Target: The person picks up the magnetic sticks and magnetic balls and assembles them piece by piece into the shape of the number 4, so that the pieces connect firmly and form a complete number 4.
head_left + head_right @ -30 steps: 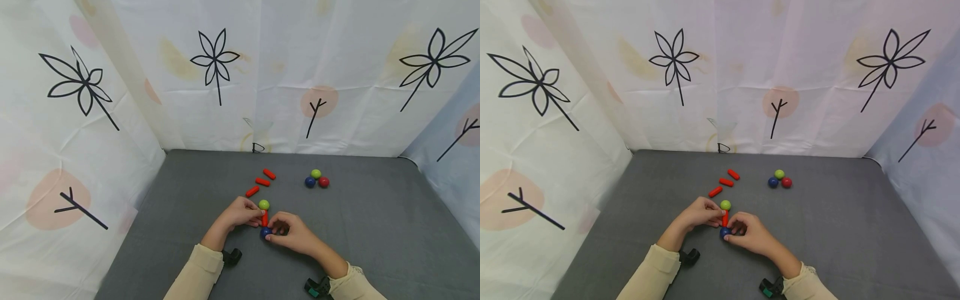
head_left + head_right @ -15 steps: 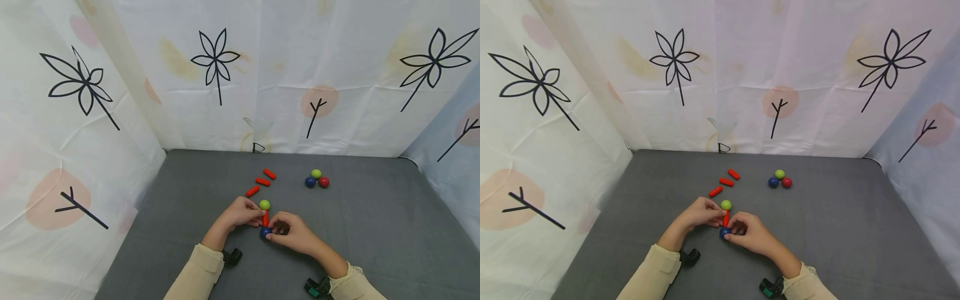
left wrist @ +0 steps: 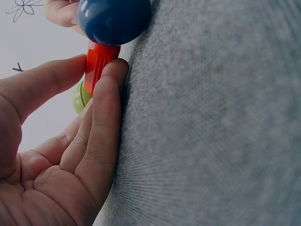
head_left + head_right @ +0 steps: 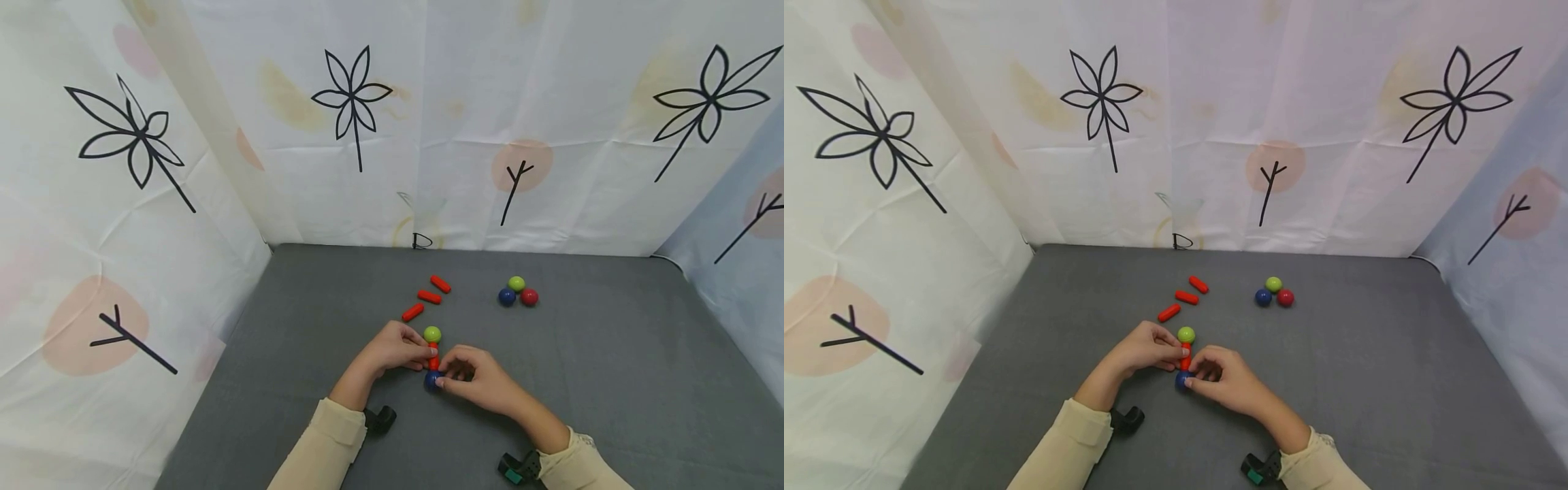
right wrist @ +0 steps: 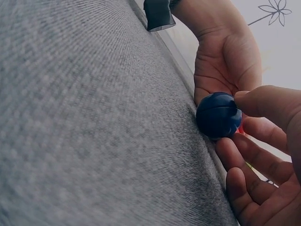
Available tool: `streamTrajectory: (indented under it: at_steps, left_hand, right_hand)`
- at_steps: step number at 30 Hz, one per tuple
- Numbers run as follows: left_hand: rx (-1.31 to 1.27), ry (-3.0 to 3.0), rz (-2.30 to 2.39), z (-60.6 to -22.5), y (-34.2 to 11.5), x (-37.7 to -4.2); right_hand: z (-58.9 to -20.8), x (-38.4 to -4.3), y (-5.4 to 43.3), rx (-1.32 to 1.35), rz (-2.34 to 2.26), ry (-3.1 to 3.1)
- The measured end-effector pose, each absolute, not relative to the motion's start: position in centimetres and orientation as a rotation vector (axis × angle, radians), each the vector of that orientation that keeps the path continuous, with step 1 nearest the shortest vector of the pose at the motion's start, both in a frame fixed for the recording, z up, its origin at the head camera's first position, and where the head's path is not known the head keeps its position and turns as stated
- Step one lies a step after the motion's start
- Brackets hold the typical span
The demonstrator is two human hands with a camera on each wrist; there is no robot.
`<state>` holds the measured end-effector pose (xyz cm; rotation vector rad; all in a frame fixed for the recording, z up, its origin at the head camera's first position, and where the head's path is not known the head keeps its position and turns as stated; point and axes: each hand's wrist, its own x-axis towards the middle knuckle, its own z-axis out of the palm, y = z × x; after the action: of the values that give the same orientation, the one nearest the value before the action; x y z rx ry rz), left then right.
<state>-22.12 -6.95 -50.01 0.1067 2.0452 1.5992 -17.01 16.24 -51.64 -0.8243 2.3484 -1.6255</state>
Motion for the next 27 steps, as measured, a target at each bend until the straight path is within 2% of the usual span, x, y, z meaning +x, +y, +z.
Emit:
streamTrajectory:
  at_steps: [12, 27]
  left_hand:
    - [0.108, 2.07, 1.591, -49.7, -6.9, -22.0]
    - [0.098, 2.072, 1.592, -49.5, -6.9, -21.8]
  right_hand:
    - [-51.5, -17.3, 16.6, -0.822, -1.663, 2.33]
    - [-50.7, -19.4, 18.3, -0.754, -1.705, 2.525]
